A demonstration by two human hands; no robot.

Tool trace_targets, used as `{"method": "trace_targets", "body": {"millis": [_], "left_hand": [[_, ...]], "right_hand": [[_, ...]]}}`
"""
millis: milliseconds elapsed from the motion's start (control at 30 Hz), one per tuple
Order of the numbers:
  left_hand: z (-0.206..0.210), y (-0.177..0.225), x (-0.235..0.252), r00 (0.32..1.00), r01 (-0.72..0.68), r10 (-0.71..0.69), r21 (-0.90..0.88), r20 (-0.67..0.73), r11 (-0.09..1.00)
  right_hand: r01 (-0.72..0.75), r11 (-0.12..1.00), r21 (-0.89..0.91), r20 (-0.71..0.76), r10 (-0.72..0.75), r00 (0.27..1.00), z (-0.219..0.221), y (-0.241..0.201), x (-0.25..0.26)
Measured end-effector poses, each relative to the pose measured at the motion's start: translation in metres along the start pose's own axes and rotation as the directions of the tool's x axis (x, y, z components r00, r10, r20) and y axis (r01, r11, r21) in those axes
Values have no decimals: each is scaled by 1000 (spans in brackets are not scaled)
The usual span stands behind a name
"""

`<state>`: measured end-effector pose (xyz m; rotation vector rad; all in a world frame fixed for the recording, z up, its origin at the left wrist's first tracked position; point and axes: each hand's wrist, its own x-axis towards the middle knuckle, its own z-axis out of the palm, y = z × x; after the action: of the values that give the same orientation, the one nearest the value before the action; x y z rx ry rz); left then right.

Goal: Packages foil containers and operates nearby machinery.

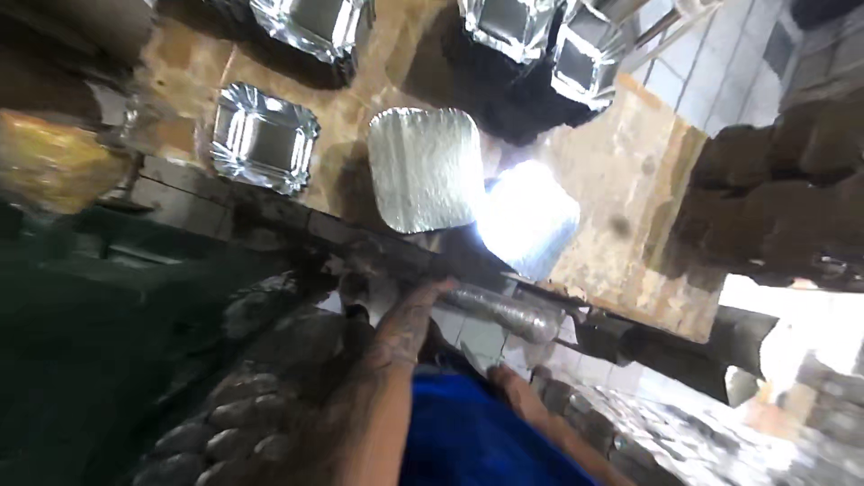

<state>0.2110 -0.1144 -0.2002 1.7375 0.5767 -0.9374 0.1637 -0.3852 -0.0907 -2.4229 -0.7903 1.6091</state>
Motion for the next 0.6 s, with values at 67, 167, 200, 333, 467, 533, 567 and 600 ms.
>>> {"method": "trace_targets", "body": {"millis": [67, 167, 200, 333, 467, 533, 567, 600], "left_hand": [[9, -4, 20, 997, 45, -53, -133, -58, 990], [14, -19, 21, 997, -71, 65, -159, -46, 985], [4, -14, 11, 998, -55, 55, -40, 4, 998], [-64, -2, -80, 997, -81, 82, 216, 6, 973], [-124, -28, -202, 859, -372, 331, -33, -391, 927], [-145, -46, -269, 698, -608, 380, -220, -607, 763], [-155, -53, -302, 643, -667, 307, -316, -702, 674], [-165, -54, -334, 575, -713, 164, -392, -802, 582]], "right_hand": [[-54, 994, 94, -65, 60, 996, 21, 11, -2], [2, 989, 149, -74, 9, 997, 21, 2, -10], [46, 990, 130, -51, -40, 998, 16, -2, -9], [214, 975, 53, 55, -216, 975, -22, -9, 0], [386, 920, -65, 60, -383, 922, -22, 29, 17], [226, 973, -48, 113, -220, 969, -48, -16, 26], [237, 970, -57, 72, -233, 970, -55, -38, 35], [297, 953, -61, 21, -296, 955, -58, -52, 46]]}}
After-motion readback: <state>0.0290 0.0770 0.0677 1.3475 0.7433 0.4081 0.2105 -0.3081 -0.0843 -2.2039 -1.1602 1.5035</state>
